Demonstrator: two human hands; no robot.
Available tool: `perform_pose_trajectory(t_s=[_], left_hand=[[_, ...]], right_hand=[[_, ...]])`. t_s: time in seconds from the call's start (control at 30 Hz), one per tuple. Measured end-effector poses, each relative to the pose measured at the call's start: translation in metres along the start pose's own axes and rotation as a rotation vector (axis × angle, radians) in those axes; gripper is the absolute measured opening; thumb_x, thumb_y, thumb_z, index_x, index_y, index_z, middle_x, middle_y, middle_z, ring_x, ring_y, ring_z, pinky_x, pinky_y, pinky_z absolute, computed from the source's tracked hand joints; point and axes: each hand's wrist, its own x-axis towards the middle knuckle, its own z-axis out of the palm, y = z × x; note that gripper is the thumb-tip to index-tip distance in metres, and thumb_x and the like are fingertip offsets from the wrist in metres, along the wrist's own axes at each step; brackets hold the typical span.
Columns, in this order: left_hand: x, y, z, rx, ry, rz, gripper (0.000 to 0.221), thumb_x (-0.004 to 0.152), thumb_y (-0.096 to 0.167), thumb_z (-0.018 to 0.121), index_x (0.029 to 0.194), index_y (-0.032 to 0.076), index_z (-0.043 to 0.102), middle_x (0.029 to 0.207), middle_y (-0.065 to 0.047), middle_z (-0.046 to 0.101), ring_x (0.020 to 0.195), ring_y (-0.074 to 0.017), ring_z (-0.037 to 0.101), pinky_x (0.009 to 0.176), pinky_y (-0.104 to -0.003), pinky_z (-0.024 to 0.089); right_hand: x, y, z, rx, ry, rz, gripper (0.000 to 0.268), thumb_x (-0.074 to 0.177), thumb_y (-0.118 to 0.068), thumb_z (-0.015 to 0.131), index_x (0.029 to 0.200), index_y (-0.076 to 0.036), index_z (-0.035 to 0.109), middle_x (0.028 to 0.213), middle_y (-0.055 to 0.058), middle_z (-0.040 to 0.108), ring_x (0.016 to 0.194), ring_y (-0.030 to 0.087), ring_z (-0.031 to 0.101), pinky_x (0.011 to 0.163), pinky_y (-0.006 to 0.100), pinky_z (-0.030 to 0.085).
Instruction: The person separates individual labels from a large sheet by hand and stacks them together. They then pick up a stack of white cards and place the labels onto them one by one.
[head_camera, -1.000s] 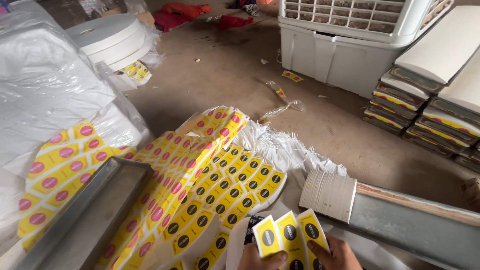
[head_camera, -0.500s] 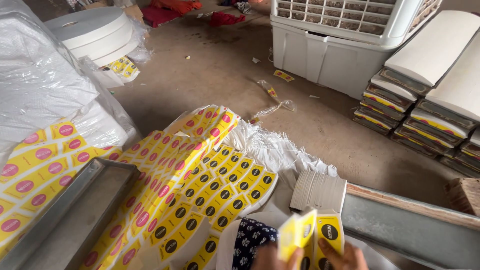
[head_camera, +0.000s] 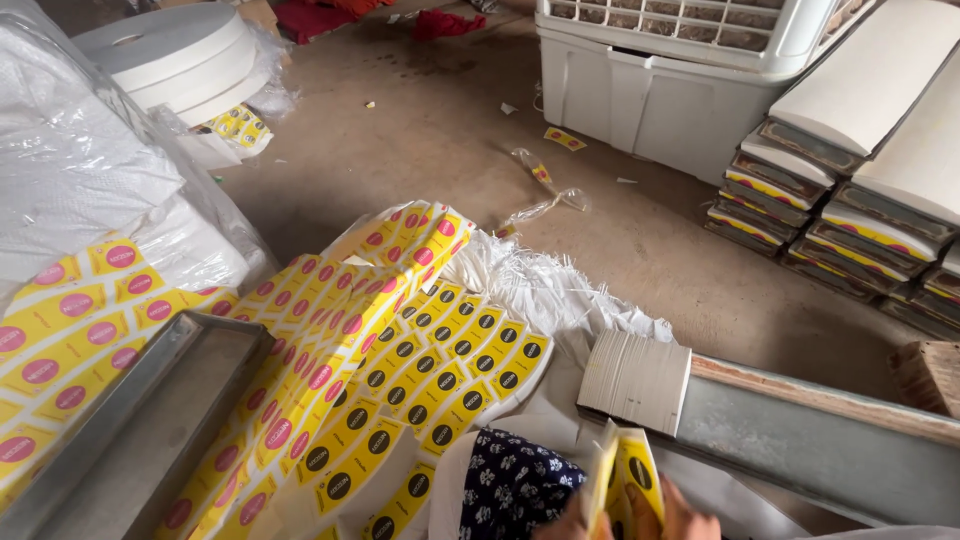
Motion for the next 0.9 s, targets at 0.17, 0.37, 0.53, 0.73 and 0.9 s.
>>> perform_pose_trajectory(t_s=[0.17, 0.37, 0.53, 0.73, 0.9], left_hand=[[-0.013, 0.038, 0.008, 0.085, 0.013, 0.061, 0.04, 0.092, 0.028, 0.072, 0.122, 0.001, 0.073, 0.111, -0.013, 0.081, 0.102, -0.0179, 0.073, 0.09, -0.032, 0.058], [-0.019, 0.07, 0.025, 0.471, 0.18, -0.26, 0.037, 0.089, 0.034, 0.074, 0.116, 0.008, 0.076, 0.098, -0.006, 0.079, 0.088, -0.0076, 0.074, 0.085, -0.028, 0.059], [-0.026, 0.069, 0.012, 0.021, 0.06, -0.012, 0.037, 0.092, 0.027, 0.075, 0.117, 0.0, 0.075, 0.103, -0.01, 0.083, 0.096, -0.0105, 0.073, 0.087, -0.029, 0.058], [-0.017, 0.048, 0.022, 0.469, 0.284, 0.14, 0.043, 0.089, 0.034, 0.075, 0.118, 0.004, 0.075, 0.092, -0.012, 0.083, 0.084, -0.0196, 0.082, 0.077, -0.032, 0.062], [-0.006, 0.051, 0.005, 0.444, 0.241, 0.196, 0.039, 0.089, 0.032, 0.074, 0.116, 0.003, 0.074, 0.096, -0.012, 0.083, 0.09, -0.0211, 0.083, 0.079, -0.034, 0.063]], right_hand=[[-0.002, -0.126, -0.12, 0.88, -0.48, 0.317, 0.037, 0.088, -0.017, 0.073, 0.115, 0.008, 0.075, 0.099, 0.02, 0.085, 0.087, 0.023, 0.079, 0.078, 0.04, 0.063], [-0.013, -0.141, -0.113, 0.764, -0.275, 0.058, 0.031, 0.088, -0.013, 0.068, 0.114, 0.004, 0.072, 0.098, 0.016, 0.085, 0.083, 0.018, 0.077, 0.07, 0.036, 0.062], [-0.004, -0.124, -0.129, 1.027, -0.569, 0.249, 0.033, 0.089, -0.01, 0.07, 0.112, 0.014, 0.073, 0.099, 0.022, 0.083, 0.082, 0.025, 0.076, 0.07, 0.04, 0.061], [-0.014, -0.144, -0.119, -0.113, 0.045, -0.044, 0.041, 0.092, -0.026, 0.075, 0.129, -0.01, 0.076, 0.096, 0.009, 0.085, 0.087, 0.014, 0.08, 0.078, 0.029, 0.063], [0.0, -0.16, -0.123, 0.69, -0.335, 0.013, 0.044, 0.079, -0.027, 0.077, 0.117, -0.006, 0.07, 0.094, 0.012, 0.087, 0.088, 0.018, 0.081, 0.072, 0.037, 0.066]])
